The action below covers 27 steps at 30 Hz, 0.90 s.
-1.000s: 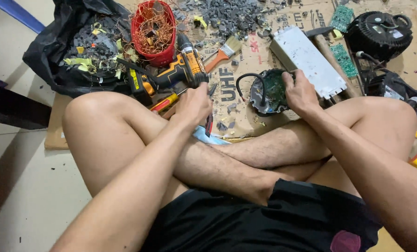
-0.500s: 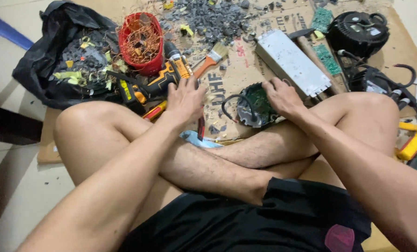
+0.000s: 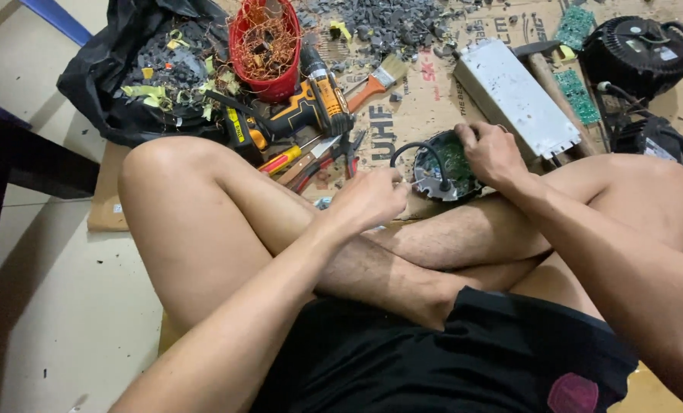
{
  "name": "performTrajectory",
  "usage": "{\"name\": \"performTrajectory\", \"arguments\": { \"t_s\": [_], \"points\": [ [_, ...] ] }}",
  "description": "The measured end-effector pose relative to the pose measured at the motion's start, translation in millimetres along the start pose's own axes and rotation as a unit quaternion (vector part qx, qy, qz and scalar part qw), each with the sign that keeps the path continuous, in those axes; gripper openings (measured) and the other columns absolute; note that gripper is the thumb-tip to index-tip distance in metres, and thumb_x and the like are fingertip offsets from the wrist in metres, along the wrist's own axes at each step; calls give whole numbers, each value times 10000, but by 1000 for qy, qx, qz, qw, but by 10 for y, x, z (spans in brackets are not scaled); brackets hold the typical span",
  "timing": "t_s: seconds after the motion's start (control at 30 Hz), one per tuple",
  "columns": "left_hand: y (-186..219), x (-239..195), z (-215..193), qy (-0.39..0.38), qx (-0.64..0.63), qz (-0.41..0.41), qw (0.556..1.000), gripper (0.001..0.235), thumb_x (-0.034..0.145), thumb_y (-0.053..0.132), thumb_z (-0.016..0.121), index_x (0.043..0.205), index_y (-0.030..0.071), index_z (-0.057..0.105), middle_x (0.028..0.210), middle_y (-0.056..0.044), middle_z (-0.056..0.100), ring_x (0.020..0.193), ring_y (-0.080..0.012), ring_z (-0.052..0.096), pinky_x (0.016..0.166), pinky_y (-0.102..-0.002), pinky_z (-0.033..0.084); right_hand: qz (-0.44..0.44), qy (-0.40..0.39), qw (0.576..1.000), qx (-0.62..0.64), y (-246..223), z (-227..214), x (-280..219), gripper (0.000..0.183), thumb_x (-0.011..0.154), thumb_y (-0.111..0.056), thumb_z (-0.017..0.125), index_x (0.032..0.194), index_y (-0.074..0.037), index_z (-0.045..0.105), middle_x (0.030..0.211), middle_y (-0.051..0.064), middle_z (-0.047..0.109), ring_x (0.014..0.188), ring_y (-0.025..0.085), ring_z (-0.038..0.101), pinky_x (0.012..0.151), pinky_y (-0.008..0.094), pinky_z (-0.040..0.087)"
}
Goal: The person sits cross-legged on the floor and uses a cordless drill to remove screws from a circular electronic component. They then use their hands to pull apart the casing and separate internal parts, placing debris onto the surrounding cardboard.
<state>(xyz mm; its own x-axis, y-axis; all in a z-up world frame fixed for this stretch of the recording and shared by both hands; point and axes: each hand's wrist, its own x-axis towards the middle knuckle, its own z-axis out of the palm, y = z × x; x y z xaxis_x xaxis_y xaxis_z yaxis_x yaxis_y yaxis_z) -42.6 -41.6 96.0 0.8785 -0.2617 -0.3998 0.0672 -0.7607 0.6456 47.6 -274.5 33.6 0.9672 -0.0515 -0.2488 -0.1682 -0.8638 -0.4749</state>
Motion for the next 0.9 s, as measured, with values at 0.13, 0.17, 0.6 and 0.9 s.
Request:
{"name": "performTrajectory", "arguments": {
  "t_s": [0.13,0.17,0.6,0.9],
  "points": [
    [131,-4,-37,-22,37,-4,999,450,854,395,440,1113,203,755,1168,-229,718,1233,-439,617,1044,-576,482,-12,4,1000,6,-82,-30,-108,520,1079,-482,431,1292,-80,682,1153,306,698,1154,518,615,990,618,478],
    [178,-23,-59,-25,48,-1,999,449,850,369,448,1116,189,762,1170,-232,721,1232,-436,621,1047,-564,488,-15,6,1000,2,-65,-15,-92,512,1076,-490,439,1288,-94,685,1134,293,707,1141,512,625,972,620,486],
    [318,436,285,4,84,18,996,360,784,235,594,986,-5,770,948,-310,732,1008,-511,706,823,-606,582,-43,-19,999,-10,-194,-99,-70,497,1088,-478,454,1271,-83,693,1108,289,716,1136,536,618,968,648,477],
    [761,-465,271,50,-115,-116,985,383,992,181,372,1188,2,648,1139,-330,685,1208,-510,607,981,-648,508,-31,-15,998,-43,176,81,237,547,1090,-536,429,1304,-103,686,1184,298,693,1254,532,544,1064,612,414]
  ]
}}
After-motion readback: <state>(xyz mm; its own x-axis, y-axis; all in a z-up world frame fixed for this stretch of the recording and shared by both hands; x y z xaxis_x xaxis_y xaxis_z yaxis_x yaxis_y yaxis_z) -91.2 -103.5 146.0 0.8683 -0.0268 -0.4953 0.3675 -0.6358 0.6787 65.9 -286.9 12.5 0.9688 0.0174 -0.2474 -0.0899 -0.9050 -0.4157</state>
